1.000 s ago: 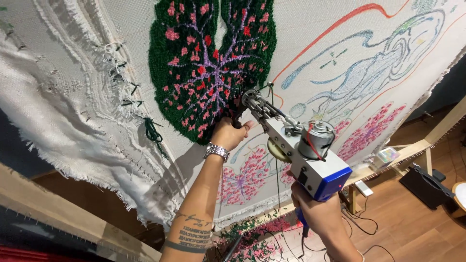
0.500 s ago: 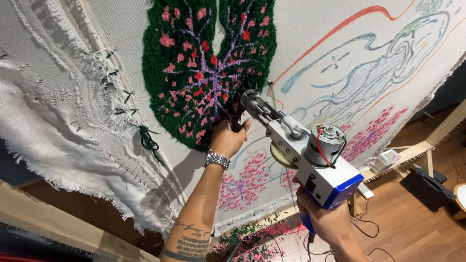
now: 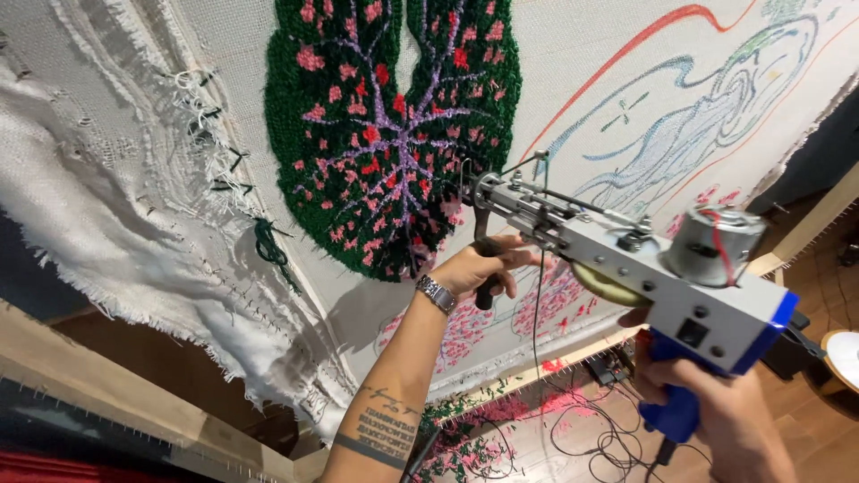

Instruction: Using a tufting gun to create a colorful leaf pattern on a rug canvas stretched over a frame.

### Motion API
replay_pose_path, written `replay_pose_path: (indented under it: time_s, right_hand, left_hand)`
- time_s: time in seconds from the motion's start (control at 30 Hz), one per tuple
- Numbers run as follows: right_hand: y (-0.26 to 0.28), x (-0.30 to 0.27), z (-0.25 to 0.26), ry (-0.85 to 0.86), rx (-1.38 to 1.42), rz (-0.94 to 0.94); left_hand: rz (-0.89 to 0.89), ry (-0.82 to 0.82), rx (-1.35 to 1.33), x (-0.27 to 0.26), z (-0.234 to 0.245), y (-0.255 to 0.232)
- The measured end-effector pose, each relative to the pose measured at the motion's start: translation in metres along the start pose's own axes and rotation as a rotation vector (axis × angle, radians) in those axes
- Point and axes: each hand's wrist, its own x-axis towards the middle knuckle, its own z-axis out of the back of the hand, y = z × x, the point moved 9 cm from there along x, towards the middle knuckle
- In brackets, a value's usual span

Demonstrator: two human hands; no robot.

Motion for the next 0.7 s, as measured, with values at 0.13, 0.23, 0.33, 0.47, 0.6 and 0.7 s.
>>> replay_pose_path:
  time_s: [0.13, 0.23, 0.33, 0.47, 0.6, 0.7]
  right_hand:
    - [0.003, -0.009, 0.021, 0.024, 0.079, -0.011]
    - [0.013, -0.013, 0.017, 0.010, 0.063, -0.003]
    - [0.021, -0.014, 0.014, -0.023, 0.022, -0.027]
    - [0.018, -0.013, 0.013, -0.014, -0.003, -0.032]
    - [0.022, -0.007, -0.005, -0.006, -0.029, -0.042]
    - [0.025, -0.003, -0.017, -0.006, -0.065, -0.059]
  left_hand:
    - [-0.076, 0.222, -0.140, -0.002, -0.034, -0.006]
    - [-0.047, 0.119, 0.030, -0.013, -0.051, -0.026]
    - [-0.026, -0.017, 0.193, -0.014, -0.051, -0.032]
    - [0.025, -0.096, 0.363, -0.018, -0.045, -0.032]
    - [0.085, -0.164, 0.481, -0.023, -0.035, -0.028]
    - [0.101, -0.167, 0.508, -0.020, -0.026, -0.022]
